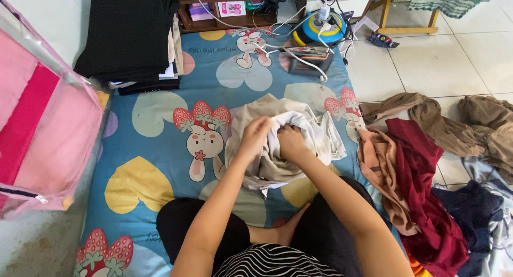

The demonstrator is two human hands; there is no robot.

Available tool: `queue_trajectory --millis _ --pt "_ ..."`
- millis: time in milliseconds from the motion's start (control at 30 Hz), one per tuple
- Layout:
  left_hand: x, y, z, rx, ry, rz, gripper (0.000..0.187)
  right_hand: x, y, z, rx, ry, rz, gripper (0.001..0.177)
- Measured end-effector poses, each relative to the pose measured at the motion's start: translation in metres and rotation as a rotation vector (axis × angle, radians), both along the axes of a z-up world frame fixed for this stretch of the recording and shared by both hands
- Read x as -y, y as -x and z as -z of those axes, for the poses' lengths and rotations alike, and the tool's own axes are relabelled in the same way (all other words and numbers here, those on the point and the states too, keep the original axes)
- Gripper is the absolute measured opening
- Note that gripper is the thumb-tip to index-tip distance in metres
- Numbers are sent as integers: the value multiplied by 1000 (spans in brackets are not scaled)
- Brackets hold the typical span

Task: The person irons a black garment on a patterned mat, folds it neatly, and places it on a stack. Then the person picks up a light-colored pair of pants, turns them inside out, and begins folding them.

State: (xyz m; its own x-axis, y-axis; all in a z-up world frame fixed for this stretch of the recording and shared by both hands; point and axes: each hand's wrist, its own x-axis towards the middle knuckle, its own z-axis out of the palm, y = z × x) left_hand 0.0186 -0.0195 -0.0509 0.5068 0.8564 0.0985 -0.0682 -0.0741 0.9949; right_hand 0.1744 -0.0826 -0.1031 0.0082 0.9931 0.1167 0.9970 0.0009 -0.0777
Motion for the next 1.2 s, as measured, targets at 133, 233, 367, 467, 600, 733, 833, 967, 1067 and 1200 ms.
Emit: queue_trajectory --millis 133,233,367,467,600,733,833,967,1067,1200 --pt "-34 27 28 25 -183 65 38 6 -21 -6 -217 -147 -45 32" --pt "-44 43 67 -228 -393 -23 45 14 -35 -22 -399 -285 -81 37" --pt "-36 25 113 -453 -540 -63 38 15 -44 -49 -628 -387 -75 36" --pt "-33 16 104 -446 -568 -181 38 13 -49 -66 -686 -420 -77 35" --pt "-41 45 44 -319 -526 -331 31 25 -74 -100 -772 -498 -62 35" --pt "-62 77 8 -473 -784 -408 31 22 -91 -129 -1215 -440 -137 31" --pt "-77 99 -1 -526 -847 -468 29 27 -110 -153 -1513 -474 -17 17" --pt "-92 129 -12 -577 -951 -488 28 36 -130 -182 -1635 -684 -81 11" --pt "-99 134 -20 -584 -967 -495 25 37 -127 -195 -1797 -728 -106 15" --pt "-97 115 -25 -664 -804 -523 24 18 -100 -188 -1952 -673 -36 19"
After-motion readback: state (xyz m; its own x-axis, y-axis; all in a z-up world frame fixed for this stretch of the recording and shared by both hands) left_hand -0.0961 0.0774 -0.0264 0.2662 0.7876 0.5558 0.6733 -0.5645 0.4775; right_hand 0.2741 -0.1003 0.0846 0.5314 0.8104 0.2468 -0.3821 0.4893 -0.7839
